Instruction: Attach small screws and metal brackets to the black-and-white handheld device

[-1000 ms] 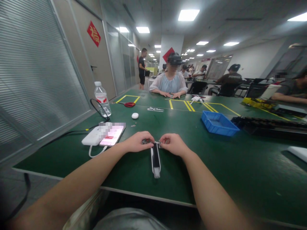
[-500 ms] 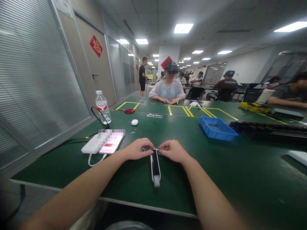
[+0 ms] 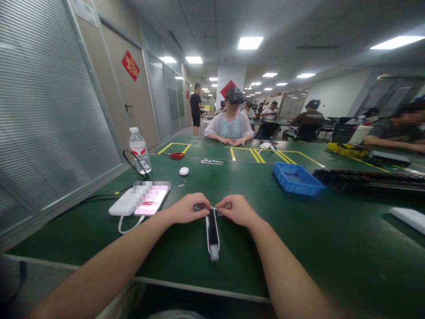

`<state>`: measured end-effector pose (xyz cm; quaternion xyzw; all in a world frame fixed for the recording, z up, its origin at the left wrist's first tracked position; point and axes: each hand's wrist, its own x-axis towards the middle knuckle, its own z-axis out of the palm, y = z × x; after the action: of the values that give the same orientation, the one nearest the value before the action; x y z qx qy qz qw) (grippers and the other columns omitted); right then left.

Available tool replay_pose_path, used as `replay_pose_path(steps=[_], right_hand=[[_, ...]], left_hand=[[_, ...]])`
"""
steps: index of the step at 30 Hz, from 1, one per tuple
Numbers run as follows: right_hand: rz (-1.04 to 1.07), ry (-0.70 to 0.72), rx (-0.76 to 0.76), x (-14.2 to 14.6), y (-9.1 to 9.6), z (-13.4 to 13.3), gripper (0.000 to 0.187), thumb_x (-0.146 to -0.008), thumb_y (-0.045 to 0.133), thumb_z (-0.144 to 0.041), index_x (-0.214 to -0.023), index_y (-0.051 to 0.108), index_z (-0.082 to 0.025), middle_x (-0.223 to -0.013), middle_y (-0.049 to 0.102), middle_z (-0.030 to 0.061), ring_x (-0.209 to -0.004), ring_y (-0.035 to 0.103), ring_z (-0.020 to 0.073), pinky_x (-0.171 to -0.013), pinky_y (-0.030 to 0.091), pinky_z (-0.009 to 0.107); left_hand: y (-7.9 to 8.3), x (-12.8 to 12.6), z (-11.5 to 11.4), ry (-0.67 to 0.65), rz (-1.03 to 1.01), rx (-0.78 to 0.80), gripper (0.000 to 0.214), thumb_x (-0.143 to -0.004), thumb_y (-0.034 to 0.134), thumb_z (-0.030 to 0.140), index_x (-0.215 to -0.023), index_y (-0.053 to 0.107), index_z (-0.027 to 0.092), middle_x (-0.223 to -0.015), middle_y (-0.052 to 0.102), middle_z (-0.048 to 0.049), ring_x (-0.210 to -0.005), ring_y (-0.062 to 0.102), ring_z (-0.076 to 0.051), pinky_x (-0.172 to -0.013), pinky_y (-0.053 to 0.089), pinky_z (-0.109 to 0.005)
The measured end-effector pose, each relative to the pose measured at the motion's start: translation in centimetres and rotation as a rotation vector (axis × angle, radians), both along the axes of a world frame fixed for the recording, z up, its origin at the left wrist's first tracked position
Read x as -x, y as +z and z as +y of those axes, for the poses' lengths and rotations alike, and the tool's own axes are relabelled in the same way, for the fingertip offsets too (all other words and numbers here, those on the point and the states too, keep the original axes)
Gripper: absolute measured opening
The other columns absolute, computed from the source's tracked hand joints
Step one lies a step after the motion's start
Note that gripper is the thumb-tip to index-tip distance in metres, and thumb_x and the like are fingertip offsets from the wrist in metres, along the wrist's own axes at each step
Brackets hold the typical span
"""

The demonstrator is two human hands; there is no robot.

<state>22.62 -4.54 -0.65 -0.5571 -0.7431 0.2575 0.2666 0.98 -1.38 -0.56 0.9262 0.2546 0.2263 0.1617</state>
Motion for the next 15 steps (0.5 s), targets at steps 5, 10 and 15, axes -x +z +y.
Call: replay_pose_path(steps=[5,10,15], right_hand=[[0.012,0.010,-0.015,0.12,0.09,-0.02,0.015,-0.068,0.063,-0.020,-0.079,0.070,-0.014,-0.058,0.062,0.0004,-0.051,0.050,0.0094,-0.051,0.038,0.021],[0.095,0.055,-0.042,0.04,-0.17,0.07,0.017,-0.067,0.063,-0.018,-0.083,0.065,-0.014,-0.066,0.063,0.0006,-0.053,0.051,0.0087,-0.051,0.040,0.020],[0.083,0.060,-0.037,0.07,-0.27,0.10,0.014,-0.067,0.062,-0.017,-0.080,0.063,-0.015,-0.058,0.057,-0.0024,-0.048,0.047,0.0072,-0.048,0.036,0.019]], left_hand=[[-0.04,-0.05,0.03,0.001,0.007,0.008,0.023,-0.082,0.056,0.033,-0.096,0.065,0.017,-0.088,0.061,-0.0041,-0.079,0.056,-0.013,-0.073,0.045,-0.024],[0.05,-0.06,-0.03,0.008,0.011,0.013,0.023,-0.082,0.057,0.033,-0.096,0.065,0.017,-0.089,0.061,-0.0044,-0.079,0.056,-0.013,-0.074,0.045,-0.024],[0.41,-0.10,-0.31,0.007,0.019,0.021,0.022,-0.082,0.057,0.032,-0.096,0.065,0.017,-0.089,0.061,-0.0046,-0.080,0.056,-0.014,-0.074,0.045,-0.025]])
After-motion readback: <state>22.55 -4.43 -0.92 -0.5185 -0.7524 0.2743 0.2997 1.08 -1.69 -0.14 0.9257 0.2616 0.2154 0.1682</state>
